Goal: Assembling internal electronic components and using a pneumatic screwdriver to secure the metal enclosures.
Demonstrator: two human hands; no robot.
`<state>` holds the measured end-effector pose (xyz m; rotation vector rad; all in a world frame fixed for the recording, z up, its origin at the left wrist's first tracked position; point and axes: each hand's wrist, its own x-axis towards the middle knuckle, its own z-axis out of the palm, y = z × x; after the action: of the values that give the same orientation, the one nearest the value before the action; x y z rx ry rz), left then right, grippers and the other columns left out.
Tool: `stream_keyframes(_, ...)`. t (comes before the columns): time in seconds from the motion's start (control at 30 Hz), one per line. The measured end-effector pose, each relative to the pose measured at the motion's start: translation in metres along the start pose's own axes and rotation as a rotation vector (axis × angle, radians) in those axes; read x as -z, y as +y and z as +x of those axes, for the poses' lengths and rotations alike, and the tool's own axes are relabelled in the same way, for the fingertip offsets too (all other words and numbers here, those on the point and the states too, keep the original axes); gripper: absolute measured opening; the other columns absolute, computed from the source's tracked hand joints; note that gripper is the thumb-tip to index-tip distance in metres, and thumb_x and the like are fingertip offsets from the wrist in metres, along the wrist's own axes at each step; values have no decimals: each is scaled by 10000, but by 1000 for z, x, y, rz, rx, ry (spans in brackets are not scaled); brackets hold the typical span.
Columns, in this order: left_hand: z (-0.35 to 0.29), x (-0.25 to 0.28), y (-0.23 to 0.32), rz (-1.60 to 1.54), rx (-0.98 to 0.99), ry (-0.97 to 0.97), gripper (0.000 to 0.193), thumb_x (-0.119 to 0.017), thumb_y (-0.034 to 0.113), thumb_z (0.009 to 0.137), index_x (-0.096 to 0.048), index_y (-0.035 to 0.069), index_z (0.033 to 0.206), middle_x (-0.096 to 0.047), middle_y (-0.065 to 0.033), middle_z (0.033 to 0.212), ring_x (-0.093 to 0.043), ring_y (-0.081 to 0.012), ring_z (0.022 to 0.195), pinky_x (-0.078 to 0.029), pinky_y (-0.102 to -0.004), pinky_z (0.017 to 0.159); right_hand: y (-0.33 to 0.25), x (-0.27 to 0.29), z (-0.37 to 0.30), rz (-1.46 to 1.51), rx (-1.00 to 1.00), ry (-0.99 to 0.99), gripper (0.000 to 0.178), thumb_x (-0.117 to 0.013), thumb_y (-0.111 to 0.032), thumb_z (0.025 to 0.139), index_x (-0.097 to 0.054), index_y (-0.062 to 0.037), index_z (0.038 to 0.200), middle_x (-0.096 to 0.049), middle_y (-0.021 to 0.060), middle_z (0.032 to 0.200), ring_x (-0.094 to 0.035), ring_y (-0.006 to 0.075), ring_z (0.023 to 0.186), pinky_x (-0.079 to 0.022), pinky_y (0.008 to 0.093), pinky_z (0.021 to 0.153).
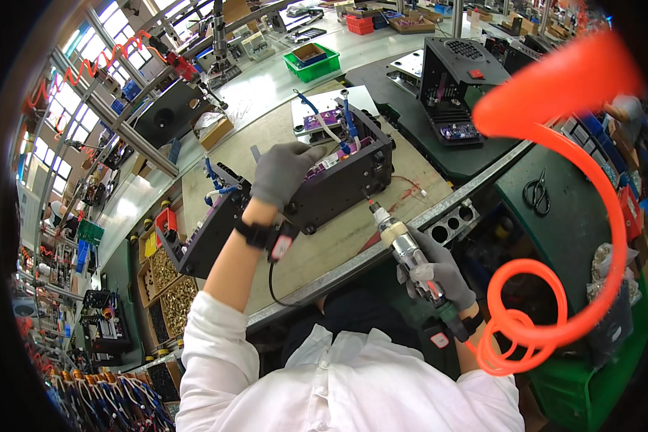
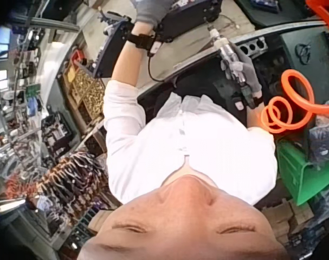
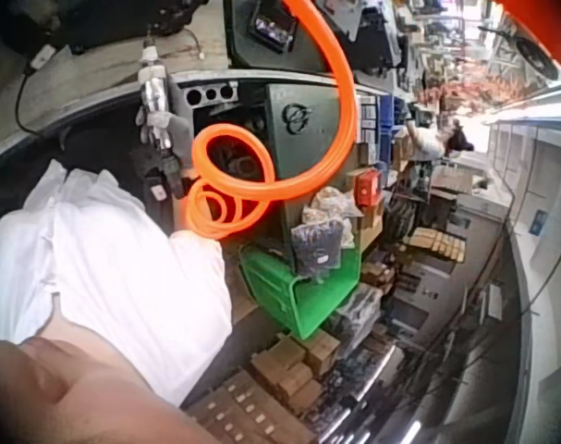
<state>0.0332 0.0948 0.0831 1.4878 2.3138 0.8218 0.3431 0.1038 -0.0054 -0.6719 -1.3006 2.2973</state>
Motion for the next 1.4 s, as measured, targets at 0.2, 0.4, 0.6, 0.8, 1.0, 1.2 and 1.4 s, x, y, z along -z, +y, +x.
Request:
stream_keyframes(0.2,48,-14,-19,312,167,-435,645,-500,656,833,-734,72,975,-692,-160,938,-662,-309,884,-486,-383,776,4,-7,6,6,-17,-40,952,-652,-196,616,-265,19,1459,-592,142,886,-621,170,629,-538,268,516)
stream_keyframes(0.4,67,-24,-53,176,-32,-549,592,-483,585,856,-725,62,991,-683,-138,979,-648,-275,871,-487,-377,755,6,-13,16,24,15,-38,960,-655,-201,612,-265,7,1464,-602,147,842,-611,172,582,-512,266,501)
stream_keyframes(0.6,67,-26,-51,60,92,-598,581,-471,563,865,-714,57,1013,-682,-120,982,-639,-241,822,-488,-368,729,11,-4,23,-28,3,-58,970,-654,-226,600,-272,7,1461,-611,139,798,-598,175,531,-491,262,487)
stream_keyframes(0.8,61,-20,-40,104,108,-606,538,-468,540,892,-691,79,1053,-671,-105,921,-629,-208,806,-491,-345,711,1,-15,26,-47,-51,-76,1000,-687,-245,579,-276,42,1445,-602,157,848,-619,186,576,-520,264,475)
stream_keyframes(1.0,58,-22,-43,37,137,-444,588,-463,578,904,-682,65,1091,-666,-97,927,-615,-189,778,-484,-328,705,2,-24,31,-76,0,-24,965,-671,-242,586,-307,34,1436,-610,152,827,-607,172,572,-503,260,468)
stream_keyframes(1.2,40,-3,-62,-932,145,-252,399,-469,326,977,-598,0,1167,-619,-63,954,-507,-124,643,-440,-264,566,5,-15,28,20,-14,-82,953,-670,-248,618,-284,30,1444,-610,147,849,-617,174,584,-516,262,482)
stream_keyframes(1.4,-72,7,-47,-1803,296,-366,260,-450,136,986,-518,-2,1196,-572,10,839,-337,-26,510,-247,-161,378,2,-30,2,77,-94,-115,966,-666,-173,591,-278,20,1453,-556,154,1005,-636,182,757,-541,267,529)
